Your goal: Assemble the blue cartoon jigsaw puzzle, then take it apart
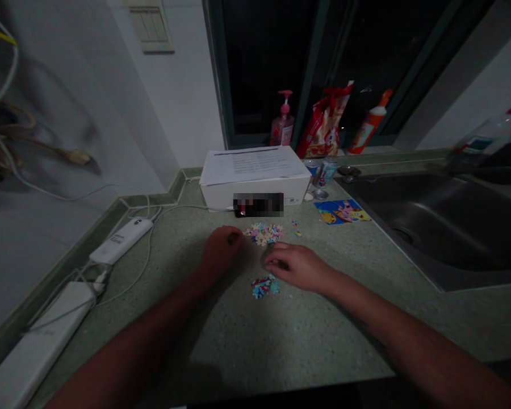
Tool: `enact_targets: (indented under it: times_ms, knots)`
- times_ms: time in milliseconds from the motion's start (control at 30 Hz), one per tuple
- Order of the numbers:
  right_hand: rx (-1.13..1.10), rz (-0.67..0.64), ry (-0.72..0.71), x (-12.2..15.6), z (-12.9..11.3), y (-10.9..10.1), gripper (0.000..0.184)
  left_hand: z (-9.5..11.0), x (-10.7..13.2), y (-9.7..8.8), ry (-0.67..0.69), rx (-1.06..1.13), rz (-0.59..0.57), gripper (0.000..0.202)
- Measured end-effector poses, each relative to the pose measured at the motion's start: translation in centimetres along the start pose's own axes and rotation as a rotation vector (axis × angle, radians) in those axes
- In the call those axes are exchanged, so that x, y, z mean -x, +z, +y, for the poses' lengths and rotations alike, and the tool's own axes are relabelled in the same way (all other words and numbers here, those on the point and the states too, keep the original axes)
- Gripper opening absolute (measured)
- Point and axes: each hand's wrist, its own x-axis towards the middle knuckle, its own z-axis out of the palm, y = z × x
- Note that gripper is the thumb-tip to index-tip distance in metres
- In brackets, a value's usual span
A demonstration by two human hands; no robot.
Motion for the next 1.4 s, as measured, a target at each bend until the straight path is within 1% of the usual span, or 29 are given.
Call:
enact_targets:
  times_ms: [67, 133, 233, 333, 467, 533, 633, 800, 1000, 1067, 1100, 1167, 1233, 1267, 1333, 1400]
  knots:
    - [0.009, 0.073, 0.023, 0.0, 0.1, 0.0, 0.014, 0.5, 0.5, -0.3, -0.109, 0.207, -0.033, 0.017]
    - [0.007, 0.158, 0.029, 0.0, -0.1, 0.0, 0.016, 1.2, 1.0, -0.5, -0.161, 0.371, -0.079, 0.02]
    - [0.012, 0.24, 0.022, 0.1, -0.7, -0.2, 0.021, 2.3, 1.9, -0.5, -0.17, 0.53, -0.154, 0.024]
    - [0.004, 0.261, 0.009, 0.2, -1.3, -0.3, 0.027, 3.2, 2.7, -0.1, -0.174, 0.626, -0.214, 0.02]
    - [0.006, 0.263, -0.004, 0.2, -1.5, -0.1, 0.023, 3.7, 3.3, 0.4, -0.201, 0.654, -0.281, 0.01]
    - [0.021, 0.276, 0.003, 0.2, -1.4, 0.0, 0.02, 3.7, 3.4, 0.4, -0.197, 0.671, -0.286, 0.008]
    - [0.037, 0.29, 0.015, 0.2, -1.3, -0.1, 0.022, 3.7, 3.5, 0.4, -0.199, 0.661, -0.273, 0.006]
    - [0.05, 0.296, -0.002, 0.3, -1.3, -0.2, 0.023, 3.5, 3.4, 0.4, -0.22, 0.569, -0.27, 0.01]
    - [0.027, 0.307, -0.018, 0.2, -1.5, -0.5, 0.016, 3.6, 3.5, 0.4, -0.214, 0.608, -0.3, 0.017]
    - [0.005, 0.3, 0.006, 0.2, -1.4, -0.7, 0.017, 3.4, 3.2, 0.4, -0.181, 0.574, -0.303, 0.021]
    - [-0.009, 0.292, 0.019, 0.1, -1.3, -0.7, 0.018, 3.0, 3.0, 0.3, -0.162, 0.527, -0.286, 0.022]
    - [-0.041, 0.259, 0.036, 0.0, -0.9, -0.7, 0.019, 2.0, 2.3, 0.2, -0.11, 0.369, -0.204, 0.024]
    - [-0.074, 0.181, 0.03, 0.0, -0.6, -0.6, 0.02, 0.7, 1.4, 0.2, -0.014, 0.122, -0.103, 0.025]
    - [-0.086, 0.132, 0.02, 0.0, -0.4, -0.5, 0.02, 0.1, 1.0, 0.2, 0.075, 0.009, -0.06, 0.025]
    - [-0.099, 0.035, -0.006, 0.0, -0.3, -0.2, 0.02, -0.9, 0.2, 0.2, 0.2, -0.156, -0.027, 0.028]
    - [-0.099, -0.037, -0.023, 0.1, -0.5, -0.1, 0.021, -1.3, -0.2, 0.3, 0.254, -0.265, -0.021, 0.031]
